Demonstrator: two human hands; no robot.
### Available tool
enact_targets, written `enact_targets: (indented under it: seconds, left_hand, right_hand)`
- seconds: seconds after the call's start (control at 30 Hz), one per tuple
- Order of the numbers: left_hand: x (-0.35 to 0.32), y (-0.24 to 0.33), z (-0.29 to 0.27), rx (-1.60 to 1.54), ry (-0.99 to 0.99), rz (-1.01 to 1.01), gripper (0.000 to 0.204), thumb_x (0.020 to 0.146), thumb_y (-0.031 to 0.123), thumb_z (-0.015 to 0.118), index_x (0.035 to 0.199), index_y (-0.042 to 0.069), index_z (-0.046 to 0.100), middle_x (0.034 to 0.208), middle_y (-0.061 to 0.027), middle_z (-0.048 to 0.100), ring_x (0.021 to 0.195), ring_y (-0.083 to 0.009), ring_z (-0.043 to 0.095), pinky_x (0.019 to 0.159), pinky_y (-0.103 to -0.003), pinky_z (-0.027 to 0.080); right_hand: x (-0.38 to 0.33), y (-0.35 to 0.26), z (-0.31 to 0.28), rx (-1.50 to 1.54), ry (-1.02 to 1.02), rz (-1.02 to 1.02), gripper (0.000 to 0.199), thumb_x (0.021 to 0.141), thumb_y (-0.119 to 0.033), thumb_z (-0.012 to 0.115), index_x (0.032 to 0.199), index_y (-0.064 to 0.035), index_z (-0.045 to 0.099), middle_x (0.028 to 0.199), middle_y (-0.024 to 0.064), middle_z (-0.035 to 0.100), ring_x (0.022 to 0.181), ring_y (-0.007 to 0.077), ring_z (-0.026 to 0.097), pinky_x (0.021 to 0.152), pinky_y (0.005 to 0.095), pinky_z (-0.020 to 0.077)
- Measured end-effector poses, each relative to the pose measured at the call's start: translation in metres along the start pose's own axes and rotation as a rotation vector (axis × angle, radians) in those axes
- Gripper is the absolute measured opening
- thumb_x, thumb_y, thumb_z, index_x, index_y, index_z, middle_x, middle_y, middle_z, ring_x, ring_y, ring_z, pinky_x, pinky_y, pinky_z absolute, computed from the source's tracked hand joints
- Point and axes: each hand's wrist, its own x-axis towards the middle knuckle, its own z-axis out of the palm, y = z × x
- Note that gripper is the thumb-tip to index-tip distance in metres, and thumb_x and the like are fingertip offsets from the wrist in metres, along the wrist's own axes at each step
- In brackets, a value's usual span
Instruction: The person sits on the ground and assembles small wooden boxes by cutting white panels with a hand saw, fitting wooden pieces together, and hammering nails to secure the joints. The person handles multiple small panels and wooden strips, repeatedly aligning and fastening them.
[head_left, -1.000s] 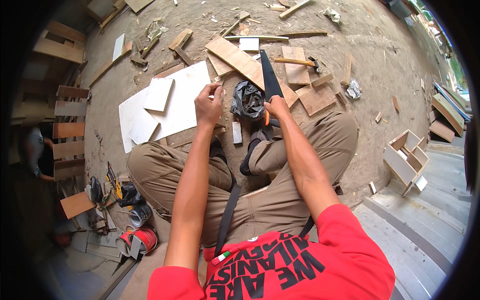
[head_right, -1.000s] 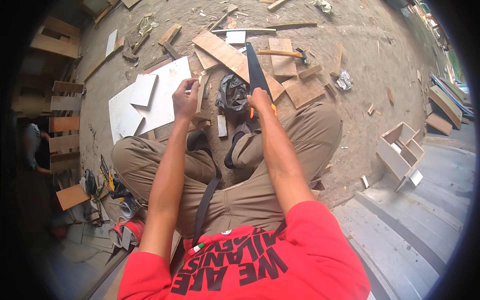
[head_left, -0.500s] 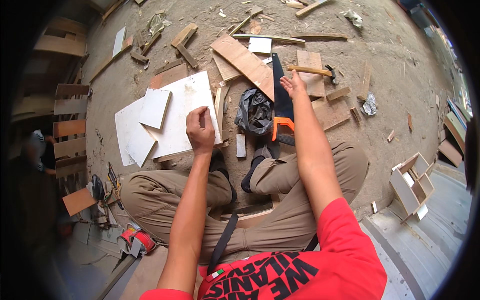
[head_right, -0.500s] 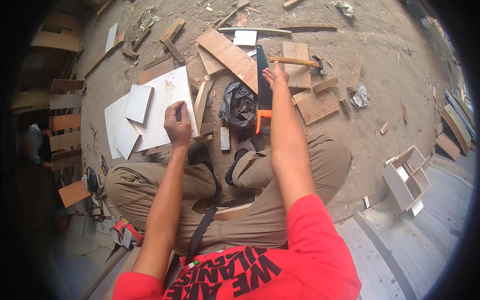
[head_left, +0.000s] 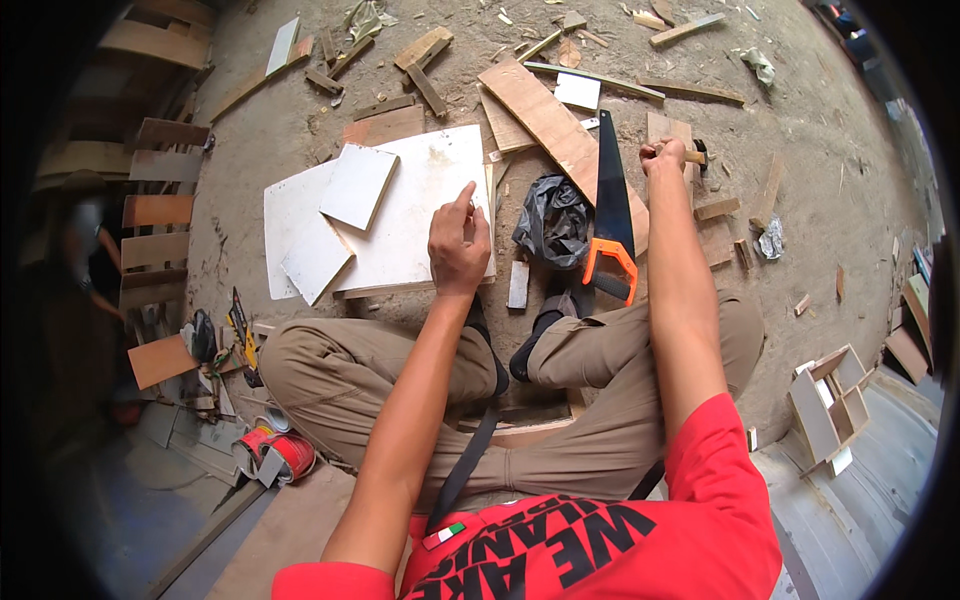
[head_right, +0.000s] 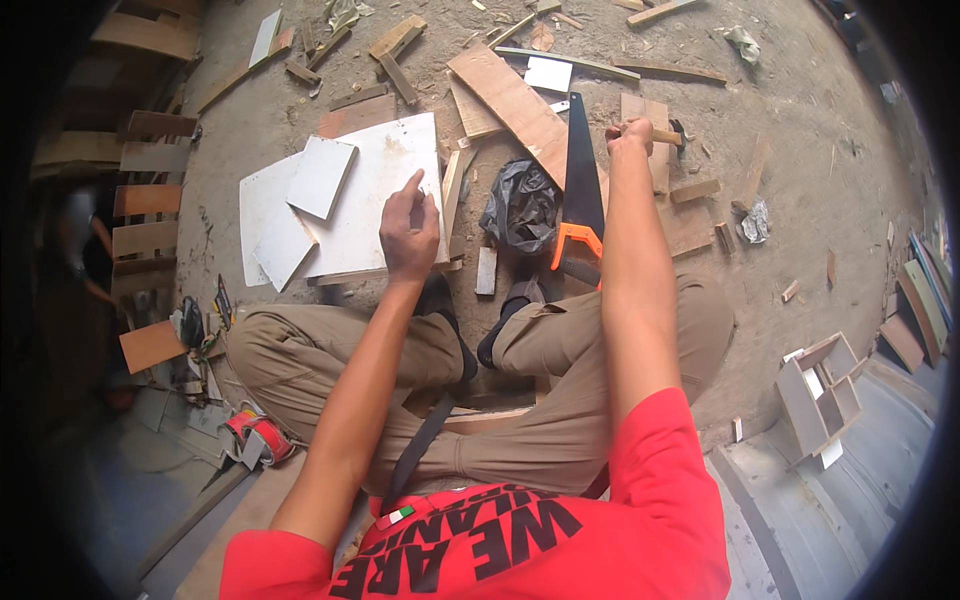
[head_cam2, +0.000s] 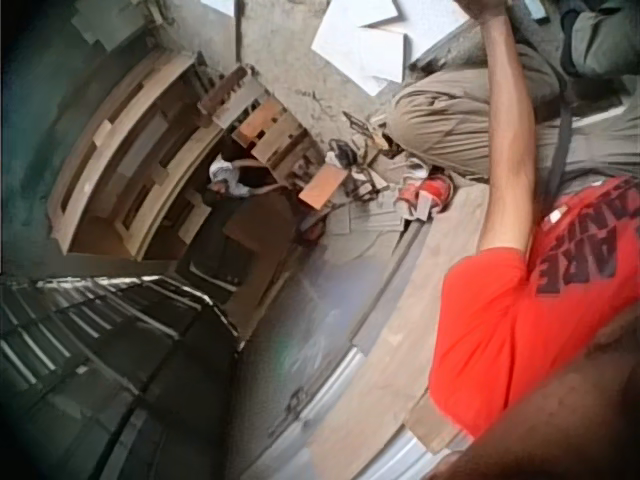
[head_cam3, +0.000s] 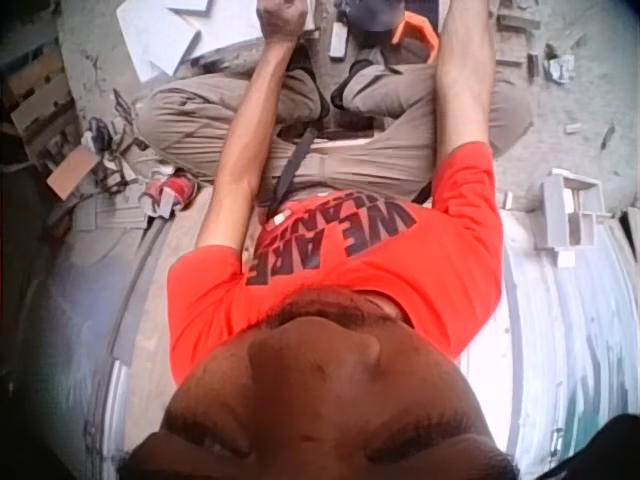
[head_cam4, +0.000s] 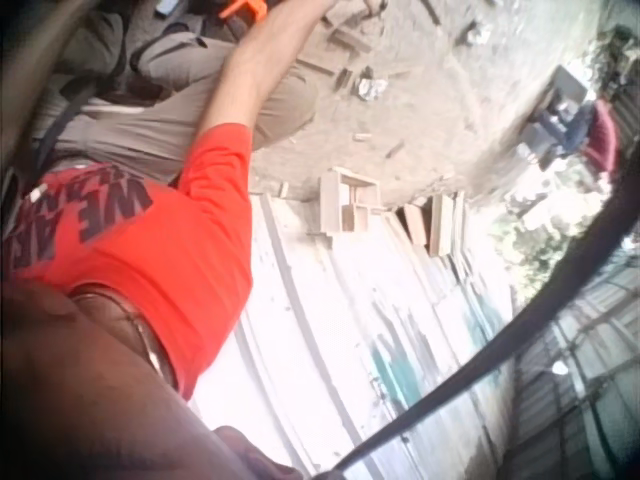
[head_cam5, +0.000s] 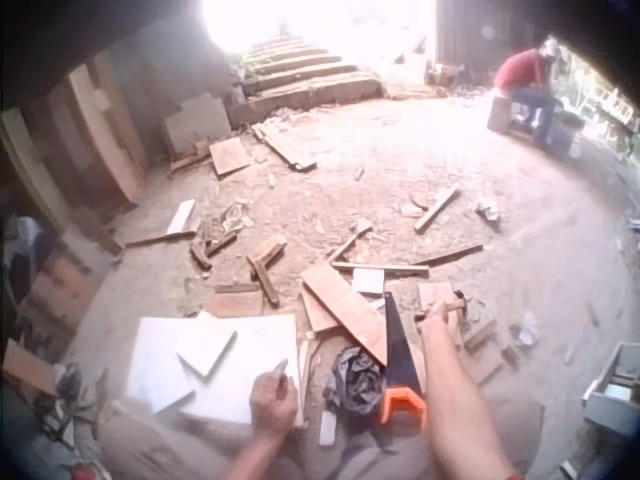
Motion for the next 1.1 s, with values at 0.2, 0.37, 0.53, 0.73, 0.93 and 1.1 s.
enact_targets:
  seconds: [0.2, 0.37, 0.53, 0.73, 0.93, 1.1]
  left_hand:
    - [-0.001, -0.007, -0.004, -0.076, 0.074, 0.015, 0.016, 0.088, 0.005, 0.065, 0.102, 0.003, 0.073, 0.096, -0.015, 0.071, 0.09, -0.0288, 0.067, 0.081, -0.037, 0.053]
    - [-0.01, -0.021, -0.007, -0.208, 0.078, -0.036, 0.02, 0.088, 0.004, 0.062, 0.105, 0.0, 0.073, 0.103, -0.0159, 0.073, 0.097, -0.0281, 0.07, 0.087, -0.035, 0.055]
    - [-0.015, -0.025, -0.033, -0.217, 0.051, -0.148, 0.019, 0.087, 0.006, 0.066, 0.103, 0.003, 0.076, 0.102, -0.0146, 0.074, 0.089, -0.0247, 0.074, 0.083, -0.032, 0.057]
    - [-0.009, -0.021, -0.021, -0.295, -0.118, -0.192, 0.021, 0.086, 0.016, 0.074, 0.103, 0.005, 0.076, 0.097, -0.0104, 0.076, 0.074, -0.0163, 0.074, 0.067, -0.028, 0.057]
    - [-0.002, 0.015, -0.037, -0.777, -0.225, -0.394, 0.025, 0.087, 0.015, 0.074, 0.109, 0.001, 0.073, 0.094, -0.0084, 0.075, 0.07, -0.0134, 0.072, 0.058, -0.024, 0.054]
    - [0.003, 0.016, -0.033, -0.908, -0.316, -0.444, 0.024, 0.087, 0.008, 0.072, 0.109, -0.001, 0.072, 0.091, -0.0098, 0.075, 0.068, -0.0121, 0.07, 0.058, -0.023, 0.053]
  right_hand:
    - [-0.153, 0.016, 0.035, -0.111, -0.473, -0.063, 0.026, 0.089, -0.017, 0.065, 0.075, -0.0123, 0.043, 0.058, -0.0016, 0.037, 0.045, 0.0119, 0.039, 0.041, 0.028, 0.0347]
    - [-0.32, 0.022, -0.013, -0.114, -1.02, -0.105, 0.02, 0.092, -0.015, 0.06, 0.076, -0.0111, 0.047, 0.063, -0.0017, 0.041, 0.053, 0.0119, 0.043, 0.053, 0.0287, 0.0412]
    - [-0.38, 0.009, -0.041, -0.491, -1.02, -0.239, 0.008, 0.09, -0.006, 0.062, 0.092, -0.0063, 0.054, 0.067, -0.0013, 0.048, 0.051, 0.0081, 0.046, 0.047, 0.0262, 0.0395]
    - [-0.318, 0.074, -0.111, -0.911, -0.78, -0.679, 0.028, 0.087, -0.023, 0.076, 0.1, -0.0006, 0.067, 0.069, -0.0032, 0.055, 0.058, 0.0055, 0.047, 0.051, 0.0243, 0.0371]
    - [-0.328, 0.105, -0.116, -0.908, -0.877, -0.526, 0.03, 0.09, -0.028, 0.075, 0.097, 0.0001, 0.07, 0.069, -0.0032, 0.056, 0.06, 0.0057, 0.046, 0.052, 0.025, 0.0366]
    - [-0.326, 0.103, -0.12, -0.894, -0.93, -0.561, 0.028, 0.092, -0.028, 0.072, 0.096, 0.0, 0.07, 0.072, -0.002, 0.058, 0.061, 0.0062, 0.048, 0.053, 0.0255, 0.0394]
